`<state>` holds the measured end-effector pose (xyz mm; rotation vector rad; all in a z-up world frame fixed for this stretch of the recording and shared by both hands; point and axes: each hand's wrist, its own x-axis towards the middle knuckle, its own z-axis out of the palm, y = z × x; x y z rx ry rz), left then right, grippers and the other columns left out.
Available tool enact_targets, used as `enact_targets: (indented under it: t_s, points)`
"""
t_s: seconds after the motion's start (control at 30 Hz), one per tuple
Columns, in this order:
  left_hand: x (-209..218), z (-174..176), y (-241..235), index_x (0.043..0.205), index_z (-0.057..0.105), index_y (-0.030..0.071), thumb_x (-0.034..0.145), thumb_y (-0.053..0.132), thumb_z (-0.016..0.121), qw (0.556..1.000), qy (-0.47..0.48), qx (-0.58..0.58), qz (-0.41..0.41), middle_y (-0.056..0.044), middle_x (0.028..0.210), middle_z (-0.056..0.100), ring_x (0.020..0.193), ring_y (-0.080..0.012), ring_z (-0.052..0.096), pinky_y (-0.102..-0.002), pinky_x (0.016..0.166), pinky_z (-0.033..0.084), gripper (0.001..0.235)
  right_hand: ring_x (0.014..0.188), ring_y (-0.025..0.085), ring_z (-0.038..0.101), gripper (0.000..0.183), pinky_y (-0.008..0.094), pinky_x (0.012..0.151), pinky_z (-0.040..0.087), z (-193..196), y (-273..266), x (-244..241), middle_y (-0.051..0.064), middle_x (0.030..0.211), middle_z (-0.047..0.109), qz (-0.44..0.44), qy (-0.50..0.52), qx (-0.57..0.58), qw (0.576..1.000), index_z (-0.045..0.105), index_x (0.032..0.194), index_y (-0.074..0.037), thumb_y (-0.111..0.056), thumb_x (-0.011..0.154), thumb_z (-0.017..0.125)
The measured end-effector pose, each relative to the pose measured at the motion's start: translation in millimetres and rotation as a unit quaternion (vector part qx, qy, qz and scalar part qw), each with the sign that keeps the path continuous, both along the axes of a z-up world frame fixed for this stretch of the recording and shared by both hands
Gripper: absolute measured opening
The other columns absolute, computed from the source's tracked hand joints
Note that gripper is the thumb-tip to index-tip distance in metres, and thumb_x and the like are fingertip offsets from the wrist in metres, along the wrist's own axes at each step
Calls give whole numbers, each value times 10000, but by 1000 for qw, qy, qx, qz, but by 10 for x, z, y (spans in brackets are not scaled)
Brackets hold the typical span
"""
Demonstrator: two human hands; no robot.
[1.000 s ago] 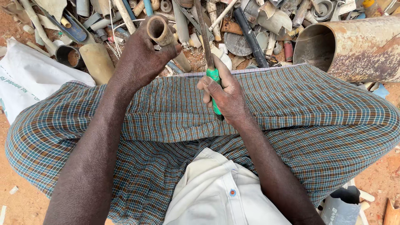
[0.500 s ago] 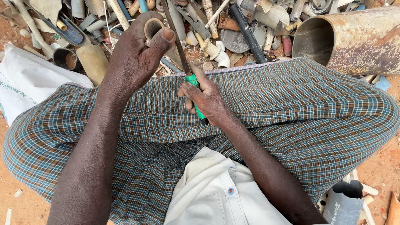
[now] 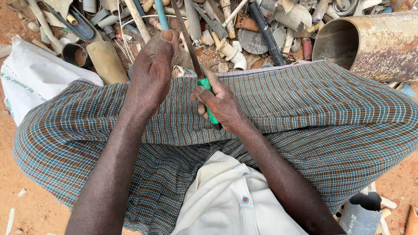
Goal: The person carves a cylindrical wooden piece using a knife with a green handle. They hold the wood in the left hand and repeatedly shave off thin layers while rotating the piece to work around its circumference.
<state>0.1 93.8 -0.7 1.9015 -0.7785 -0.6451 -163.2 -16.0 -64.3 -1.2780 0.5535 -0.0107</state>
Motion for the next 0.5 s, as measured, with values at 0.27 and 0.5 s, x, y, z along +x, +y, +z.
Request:
enact_targets:
  t_s: [0.27, 0.5]
  points:
    - [-449, -270, 201, 1432, 559, -2, 1127, 647, 255, 984, 1, -109, 142, -177, 1263, 621, 1252, -265, 606, -438, 1083, 488, 778, 660, 66, 616, 752, 241, 557, 561, 104, 54, -100, 67, 937, 678, 30, -1, -43, 999, 166, 1654, -69, -337, 1055, 531]
    - [-370, -381, 178, 1534, 448, -54, 1051, 715, 268, 966, 64, -144, 207, -297, 1451, 546, 1460, -377, 494, -540, 1226, 407, 926, 710, 76, 623, 755, 258, 657, 581, 243, 195, -181, 72, 985, 685, 61, -66, -77, 993, 158, 1657, -25, -403, 1092, 488]
